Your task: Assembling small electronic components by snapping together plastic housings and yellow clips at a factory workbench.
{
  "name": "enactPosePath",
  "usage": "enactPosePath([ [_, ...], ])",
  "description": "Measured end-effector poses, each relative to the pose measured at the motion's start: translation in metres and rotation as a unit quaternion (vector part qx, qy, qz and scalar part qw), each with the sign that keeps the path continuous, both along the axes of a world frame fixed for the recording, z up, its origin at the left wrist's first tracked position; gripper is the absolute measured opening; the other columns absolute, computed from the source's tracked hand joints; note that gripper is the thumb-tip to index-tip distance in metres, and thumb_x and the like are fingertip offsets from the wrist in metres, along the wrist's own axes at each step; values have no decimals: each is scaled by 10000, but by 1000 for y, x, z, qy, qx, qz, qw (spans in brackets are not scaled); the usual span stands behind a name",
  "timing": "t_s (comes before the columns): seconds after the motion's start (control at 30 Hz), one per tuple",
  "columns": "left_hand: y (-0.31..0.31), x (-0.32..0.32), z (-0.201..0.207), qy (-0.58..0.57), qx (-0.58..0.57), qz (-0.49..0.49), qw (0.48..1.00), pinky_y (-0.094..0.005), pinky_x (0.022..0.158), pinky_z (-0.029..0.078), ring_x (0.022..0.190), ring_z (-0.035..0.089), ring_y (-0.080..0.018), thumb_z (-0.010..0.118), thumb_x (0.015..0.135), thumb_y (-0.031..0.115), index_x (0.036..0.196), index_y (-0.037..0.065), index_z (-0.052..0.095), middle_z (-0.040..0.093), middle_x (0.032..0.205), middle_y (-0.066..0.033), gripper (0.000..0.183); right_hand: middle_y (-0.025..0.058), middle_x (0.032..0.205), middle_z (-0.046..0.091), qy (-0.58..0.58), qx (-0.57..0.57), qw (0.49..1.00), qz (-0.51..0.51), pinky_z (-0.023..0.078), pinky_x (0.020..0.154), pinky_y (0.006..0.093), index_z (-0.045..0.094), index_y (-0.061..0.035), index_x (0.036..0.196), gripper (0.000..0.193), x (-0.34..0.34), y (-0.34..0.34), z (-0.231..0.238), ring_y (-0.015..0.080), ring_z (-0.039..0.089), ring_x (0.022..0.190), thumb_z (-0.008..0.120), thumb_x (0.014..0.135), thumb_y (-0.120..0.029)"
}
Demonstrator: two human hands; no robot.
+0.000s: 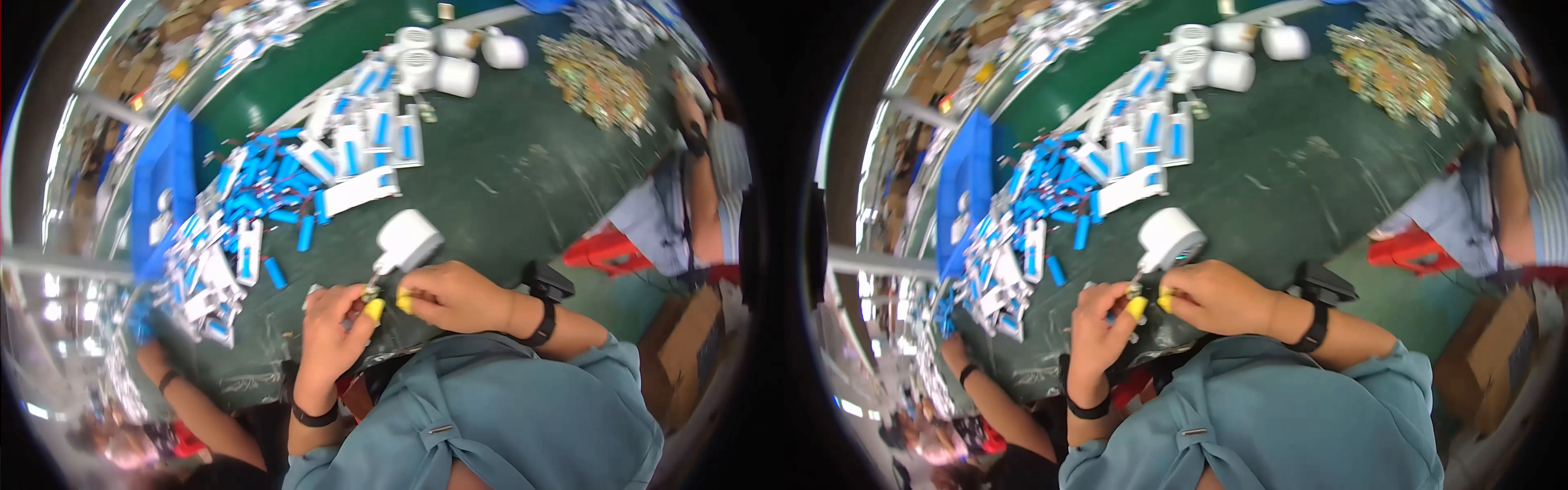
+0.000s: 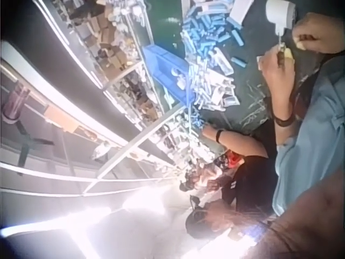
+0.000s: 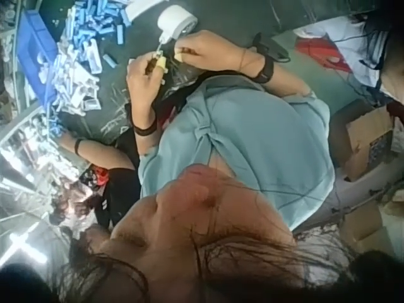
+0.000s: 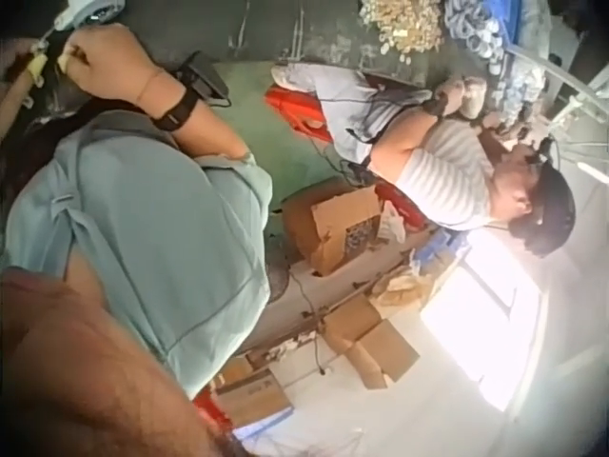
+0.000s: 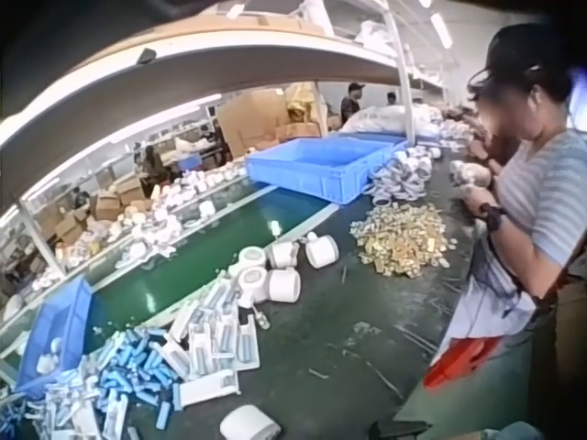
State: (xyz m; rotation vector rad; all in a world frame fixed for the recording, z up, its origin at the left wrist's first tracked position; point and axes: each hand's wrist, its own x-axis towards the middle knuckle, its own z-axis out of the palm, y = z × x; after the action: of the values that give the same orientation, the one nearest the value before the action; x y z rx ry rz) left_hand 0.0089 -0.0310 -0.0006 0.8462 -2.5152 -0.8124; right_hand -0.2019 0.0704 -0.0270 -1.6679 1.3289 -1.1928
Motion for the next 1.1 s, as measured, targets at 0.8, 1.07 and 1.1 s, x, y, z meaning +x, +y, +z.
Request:
enactPosePath([
  [0.8, -58, 225, 76, 252, 63, 488, 833, -208, 507, 335, 539, 470, -56, 613, 947, 249, 869, 18, 684, 575, 655, 14, 254, 43, 792, 617, -78, 119, 990, -5, 468, 510, 198, 595, 34, 986, 91, 5, 8, 3, 73, 630, 613, 584, 896, 37],
  [1.07, -143, 321, 37, 157, -96, 563, 806, -273, 680, 507, 744, 652, -162, 645, 921, 211, 947, -6, 708, 682, 833, -65, 228, 44, 795, 612, -65, 110, 992, 3, 475, 530, 203, 591, 32, 984, 86, 4, 7, 2, 76, 640, 627, 577, 899, 40],
  [1.1, -151, 329, 23, 159, -97, 562, 806, -273, 680, 507, 744, 652, -162, 645, 921, 211, 947, -6, 708, 682, 833, -65, 228, 44, 795, 612, -64, 108, 992, 2, 475, 530, 203, 591, 32, 984, 86, 5, 7, 3, 76, 640, 627, 577, 899, 40],
])
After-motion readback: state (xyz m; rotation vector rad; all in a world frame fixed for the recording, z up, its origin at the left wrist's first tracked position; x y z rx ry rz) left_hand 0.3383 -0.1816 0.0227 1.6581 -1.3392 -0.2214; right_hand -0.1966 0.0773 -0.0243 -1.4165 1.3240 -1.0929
